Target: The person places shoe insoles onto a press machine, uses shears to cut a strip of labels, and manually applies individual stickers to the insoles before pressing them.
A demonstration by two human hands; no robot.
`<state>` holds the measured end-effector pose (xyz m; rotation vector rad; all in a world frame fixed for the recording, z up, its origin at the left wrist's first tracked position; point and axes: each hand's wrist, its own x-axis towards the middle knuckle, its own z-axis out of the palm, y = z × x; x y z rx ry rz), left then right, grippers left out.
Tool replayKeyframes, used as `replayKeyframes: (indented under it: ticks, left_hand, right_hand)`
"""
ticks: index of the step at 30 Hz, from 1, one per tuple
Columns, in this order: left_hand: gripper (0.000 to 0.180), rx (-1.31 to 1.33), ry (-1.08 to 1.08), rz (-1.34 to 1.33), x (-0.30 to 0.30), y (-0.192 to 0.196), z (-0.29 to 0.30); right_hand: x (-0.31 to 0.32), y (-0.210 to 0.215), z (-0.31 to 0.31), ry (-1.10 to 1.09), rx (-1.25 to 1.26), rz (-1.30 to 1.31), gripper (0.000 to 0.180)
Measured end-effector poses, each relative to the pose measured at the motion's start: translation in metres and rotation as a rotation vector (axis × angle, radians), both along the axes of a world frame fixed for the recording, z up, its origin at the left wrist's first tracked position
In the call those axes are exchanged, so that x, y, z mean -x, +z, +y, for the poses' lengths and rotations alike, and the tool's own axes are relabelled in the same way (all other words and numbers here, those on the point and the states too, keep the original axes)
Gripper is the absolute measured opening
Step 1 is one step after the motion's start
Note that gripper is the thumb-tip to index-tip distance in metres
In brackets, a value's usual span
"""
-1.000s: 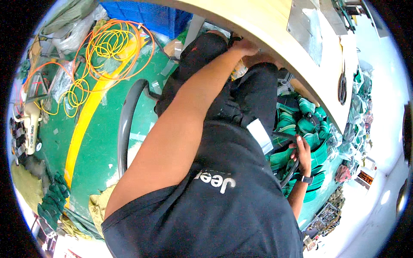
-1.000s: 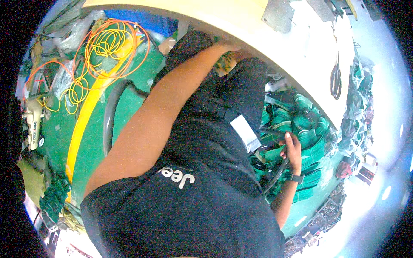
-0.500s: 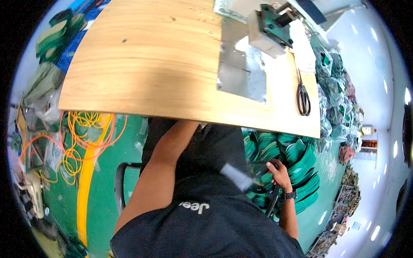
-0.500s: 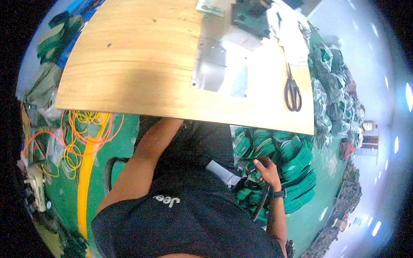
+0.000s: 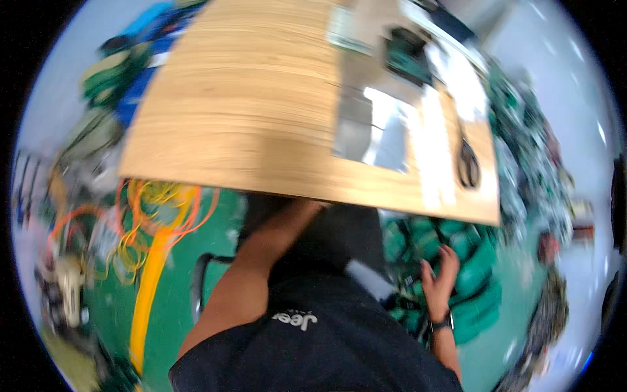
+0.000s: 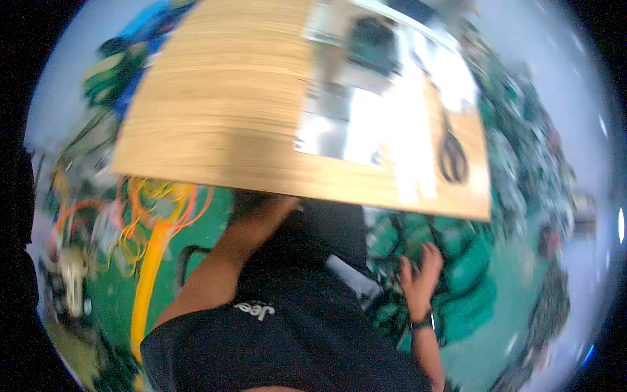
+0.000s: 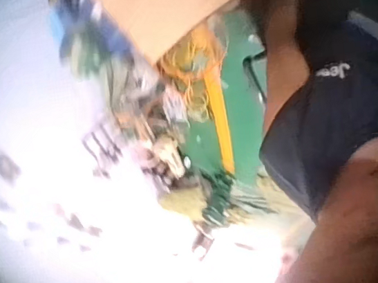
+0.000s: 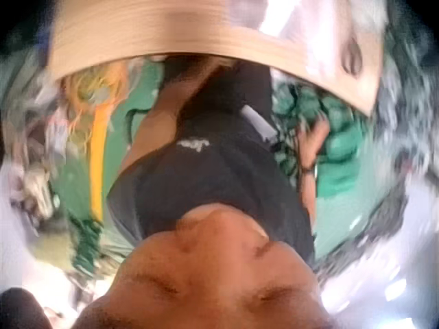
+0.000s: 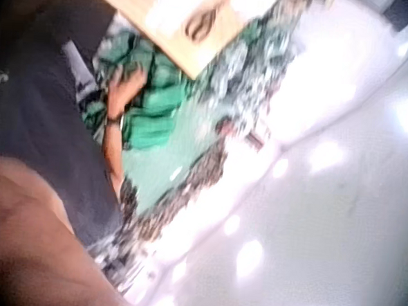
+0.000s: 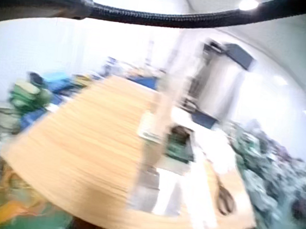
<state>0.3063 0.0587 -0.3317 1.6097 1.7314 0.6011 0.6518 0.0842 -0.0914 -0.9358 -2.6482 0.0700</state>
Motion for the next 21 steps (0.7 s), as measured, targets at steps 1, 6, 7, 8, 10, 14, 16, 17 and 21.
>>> replayKeyframes:
  ticks: [1, 6, 7, 8, 10, 14, 16, 17, 21]
  left_hand:
    - [0.035, -0.003, -0.034, -0.006, -0.011, 0.009, -0.007]
    - [0.034, -0.013, -0.282, -0.08, -0.052, 0.08, -0.044]
    - [0.034, 0.001, -0.338, -0.097, -0.059, 0.091, -0.052]
    - [0.032, 0.049, -0.402, -0.08, -0.075, 0.079, -0.053]
    - [0.03, -0.009, -0.419, -0.071, -0.085, 0.112, -0.063]
    - [0.023, -0.463, -0.204, -0.257, -0.052, 0.35, -0.161]
    - [0.015, -0.608, 0.02, -0.098, 0.002, 0.401, -0.208]
    - [0.012, -0.591, 0.249, -0.281, 0.037, 0.407, -0.235]
    - [0.019, -0.779, 1.015, -0.213, 0.21, 0.385, -0.332]
  right_hand:
    - [0.019, 0.024, -0.007, 0.048, -0.078, 0.028, 0.039]
    - [0.127, 0.084, 0.03, 0.465, 0.147, 0.209, 0.041]
    - [0.15, 0.088, 0.041, 0.56, 0.131, 0.15, 0.043]
    - [0.173, 0.089, 0.046, 0.63, 0.127, 0.077, 0.045]
    - [0.195, 0.078, 0.061, 0.69, 0.121, -0.072, 0.051]
    - [0.201, 0.076, 0.084, 0.59, 0.18, -0.154, 0.052]
    - [0.198, 0.08, 0.09, 0.465, 0.212, -0.212, 0.053]
    - [0.198, 0.085, 0.092, 0.408, 0.226, -0.256, 0.053]
    - [0.187, 0.092, 0.048, 0.458, -0.026, 0.004, 0.047]
